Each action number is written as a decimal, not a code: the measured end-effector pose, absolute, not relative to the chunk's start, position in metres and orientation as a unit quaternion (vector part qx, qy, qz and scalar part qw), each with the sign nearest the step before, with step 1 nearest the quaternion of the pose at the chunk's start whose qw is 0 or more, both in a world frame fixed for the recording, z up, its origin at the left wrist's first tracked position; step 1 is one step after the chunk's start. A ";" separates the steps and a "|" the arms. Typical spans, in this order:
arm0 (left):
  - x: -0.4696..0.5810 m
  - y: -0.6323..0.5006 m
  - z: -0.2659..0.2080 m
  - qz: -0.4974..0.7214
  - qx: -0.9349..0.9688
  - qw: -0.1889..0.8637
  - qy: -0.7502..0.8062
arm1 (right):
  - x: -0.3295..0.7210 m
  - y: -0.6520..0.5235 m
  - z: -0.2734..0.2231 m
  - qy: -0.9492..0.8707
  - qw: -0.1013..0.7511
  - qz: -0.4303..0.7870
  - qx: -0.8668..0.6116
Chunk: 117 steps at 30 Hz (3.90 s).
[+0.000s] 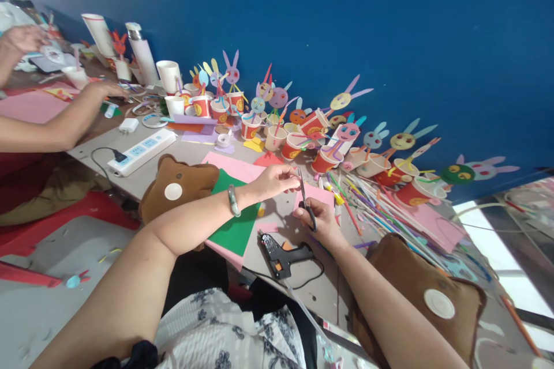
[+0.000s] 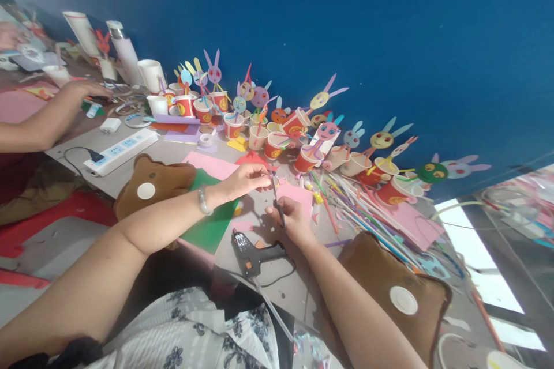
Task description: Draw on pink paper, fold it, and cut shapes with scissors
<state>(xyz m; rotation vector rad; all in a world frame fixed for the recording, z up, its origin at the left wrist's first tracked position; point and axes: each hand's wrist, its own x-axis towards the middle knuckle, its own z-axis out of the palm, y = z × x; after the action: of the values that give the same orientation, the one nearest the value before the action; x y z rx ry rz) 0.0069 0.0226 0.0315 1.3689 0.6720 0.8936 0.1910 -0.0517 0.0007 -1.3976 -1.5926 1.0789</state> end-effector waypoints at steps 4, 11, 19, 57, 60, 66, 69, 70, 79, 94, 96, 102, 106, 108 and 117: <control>0.005 0.021 0.035 0.389 0.605 0.629 0.294 | 0.191 -0.052 0.001 -0.621 0.376 0.422 -0.544; 0.005 0.022 0.034 0.397 0.608 0.627 0.282 | 0.191 -0.054 0.002 -0.607 0.378 0.448 -0.536; 0.007 0.023 0.030 0.394 0.606 0.629 0.286 | 0.191 -0.053 0.002 -0.601 0.385 0.452 -0.536; 0.005 0.024 0.032 0.402 0.607 0.632 0.266 | 0.190 -0.052 0.002 -0.626 0.390 0.395 -0.548; 0.005 0.025 0.031 0.403 0.606 0.634 0.262 | 0.190 -0.052 0.002 -0.627 0.389 0.393 -0.549; 0.005 0.025 0.032 0.405 0.600 0.639 0.259 | 0.190 -0.052 0.003 -0.623 0.393 0.399 -0.546; 0.005 0.024 0.033 0.406 0.597 0.640 0.264 | 0.190 -0.052 0.004 -0.619 0.399 0.399 -0.546; 0.005 0.024 0.033 0.407 0.596 0.640 0.266 | 0.190 -0.052 0.004 -0.619 0.399 0.399 -0.546; 0.004 0.024 0.033 0.405 0.598 0.634 0.275 | 0.191 -0.051 0.002 -0.626 0.397 0.388 -0.548; 0.002 0.024 0.034 0.403 0.607 0.631 0.265 | 0.191 -0.050 -0.001 -0.605 0.412 0.401 -0.550; 0.002 0.024 0.033 0.401 0.607 0.633 0.265 | 0.192 -0.051 -0.001 -0.600 0.411 0.408 -0.552; 0.005 0.024 0.032 0.401 0.590 0.644 0.276 | 0.192 -0.053 0.001 -0.621 0.375 0.432 -0.536; 0.006 0.022 0.035 0.396 0.569 0.660 0.288 | 0.190 -0.055 0.004 -0.625 0.365 0.454 -0.520; 0.006 0.020 0.037 0.395 0.565 0.665 0.286 | 0.190 -0.055 0.004 -0.624 0.370 0.455 -0.516; 0.010 0.017 0.033 0.394 0.549 0.680 0.286 | 0.193 -0.053 -0.004 -0.628 0.384 0.441 -0.512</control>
<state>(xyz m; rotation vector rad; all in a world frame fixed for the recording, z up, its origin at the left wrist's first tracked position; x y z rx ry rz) 0.0096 0.0172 0.0332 1.2328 0.6416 0.8846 0.1926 -0.0529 -0.0039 -1.3060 -1.6014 1.1249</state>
